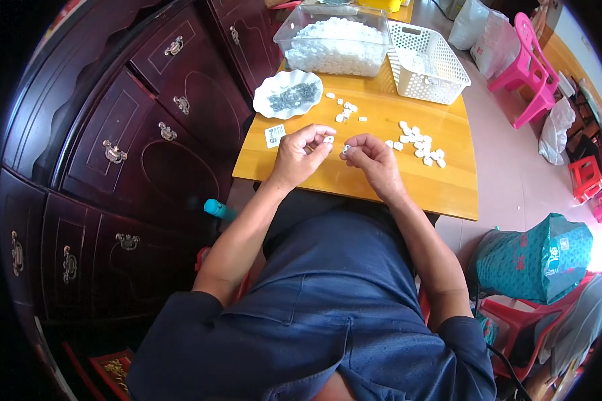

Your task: Assembling small components by inserting metal pins into white plastic circular bases.

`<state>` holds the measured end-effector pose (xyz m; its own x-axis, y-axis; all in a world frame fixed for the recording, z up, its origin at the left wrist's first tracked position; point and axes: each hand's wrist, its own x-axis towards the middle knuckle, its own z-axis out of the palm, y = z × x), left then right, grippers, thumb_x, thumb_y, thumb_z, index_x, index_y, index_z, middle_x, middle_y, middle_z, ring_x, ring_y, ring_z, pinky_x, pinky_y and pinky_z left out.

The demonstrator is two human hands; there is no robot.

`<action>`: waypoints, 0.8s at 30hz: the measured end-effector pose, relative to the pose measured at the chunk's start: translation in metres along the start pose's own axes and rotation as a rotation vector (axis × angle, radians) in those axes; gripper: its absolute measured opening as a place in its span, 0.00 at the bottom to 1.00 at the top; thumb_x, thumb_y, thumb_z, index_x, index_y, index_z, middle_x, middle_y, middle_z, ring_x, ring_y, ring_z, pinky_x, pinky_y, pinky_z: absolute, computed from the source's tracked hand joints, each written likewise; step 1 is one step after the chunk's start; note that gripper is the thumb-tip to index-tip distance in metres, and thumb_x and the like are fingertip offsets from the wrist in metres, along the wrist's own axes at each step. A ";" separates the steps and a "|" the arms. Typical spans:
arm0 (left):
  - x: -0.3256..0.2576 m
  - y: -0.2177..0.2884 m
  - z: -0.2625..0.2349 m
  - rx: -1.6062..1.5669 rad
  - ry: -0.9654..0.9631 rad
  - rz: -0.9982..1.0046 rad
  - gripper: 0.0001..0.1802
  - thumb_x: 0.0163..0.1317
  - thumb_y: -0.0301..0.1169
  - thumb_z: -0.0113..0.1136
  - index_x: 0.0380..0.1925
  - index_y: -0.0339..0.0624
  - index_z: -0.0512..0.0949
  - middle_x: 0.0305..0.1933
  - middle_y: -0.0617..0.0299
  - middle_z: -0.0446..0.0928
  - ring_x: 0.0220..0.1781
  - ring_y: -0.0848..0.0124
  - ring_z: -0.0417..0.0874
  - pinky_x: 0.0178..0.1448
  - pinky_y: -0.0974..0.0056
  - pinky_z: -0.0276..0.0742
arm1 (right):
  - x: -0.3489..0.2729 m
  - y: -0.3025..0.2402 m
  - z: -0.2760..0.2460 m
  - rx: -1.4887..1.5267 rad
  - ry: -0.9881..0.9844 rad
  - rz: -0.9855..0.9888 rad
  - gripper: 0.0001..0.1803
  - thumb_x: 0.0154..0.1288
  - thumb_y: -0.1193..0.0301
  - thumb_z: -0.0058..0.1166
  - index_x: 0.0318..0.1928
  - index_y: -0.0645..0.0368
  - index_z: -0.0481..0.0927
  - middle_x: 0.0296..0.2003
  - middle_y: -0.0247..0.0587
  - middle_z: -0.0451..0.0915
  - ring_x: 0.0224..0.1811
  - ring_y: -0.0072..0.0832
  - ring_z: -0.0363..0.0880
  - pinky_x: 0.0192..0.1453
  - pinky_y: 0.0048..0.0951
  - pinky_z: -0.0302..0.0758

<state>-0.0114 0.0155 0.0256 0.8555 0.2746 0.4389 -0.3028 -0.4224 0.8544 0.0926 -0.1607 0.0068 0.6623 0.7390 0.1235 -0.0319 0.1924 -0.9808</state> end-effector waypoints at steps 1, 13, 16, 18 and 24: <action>0.000 0.000 0.000 0.018 -0.031 0.014 0.14 0.63 0.21 0.63 0.49 0.38 0.82 0.31 0.67 0.82 0.31 0.83 0.79 0.37 0.75 0.76 | 0.001 0.000 0.000 -0.016 -0.008 -0.009 0.09 0.71 0.73 0.54 0.48 0.62 0.78 0.37 0.37 0.84 0.39 0.19 0.80 0.49 0.22 0.77; 0.001 -0.003 0.003 -0.011 -0.104 -0.037 0.15 0.63 0.20 0.65 0.50 0.38 0.82 0.36 0.67 0.84 0.35 0.84 0.80 0.40 0.76 0.76 | 0.001 0.001 0.001 -0.009 0.009 -0.012 0.07 0.70 0.76 0.55 0.45 0.65 0.79 0.35 0.36 0.84 0.38 0.19 0.82 0.46 0.23 0.78; 0.000 0.000 0.003 0.020 -0.092 0.006 0.15 0.62 0.20 0.65 0.49 0.40 0.83 0.37 0.65 0.85 0.37 0.83 0.82 0.41 0.75 0.78 | 0.001 0.005 -0.001 -0.016 -0.027 -0.010 0.07 0.72 0.73 0.54 0.47 0.62 0.78 0.38 0.35 0.84 0.41 0.19 0.80 0.50 0.23 0.77; 0.000 -0.002 0.004 0.017 -0.092 0.001 0.15 0.62 0.20 0.65 0.49 0.40 0.83 0.37 0.65 0.86 0.37 0.82 0.83 0.41 0.75 0.78 | 0.002 0.007 -0.002 -0.020 -0.030 -0.012 0.07 0.72 0.73 0.54 0.47 0.62 0.78 0.37 0.35 0.83 0.41 0.19 0.80 0.50 0.22 0.77; -0.001 0.001 0.005 0.041 -0.081 -0.014 0.15 0.60 0.20 0.66 0.48 0.41 0.84 0.38 0.63 0.87 0.38 0.80 0.85 0.39 0.73 0.79 | 0.001 0.007 0.000 -0.037 -0.039 -0.008 0.07 0.72 0.73 0.54 0.47 0.63 0.78 0.38 0.35 0.83 0.40 0.19 0.80 0.50 0.22 0.76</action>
<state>-0.0105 0.0107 0.0245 0.8912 0.2103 0.4019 -0.2749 -0.4543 0.8474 0.0936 -0.1588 0.0004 0.6326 0.7623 0.1365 0.0015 0.1750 -0.9846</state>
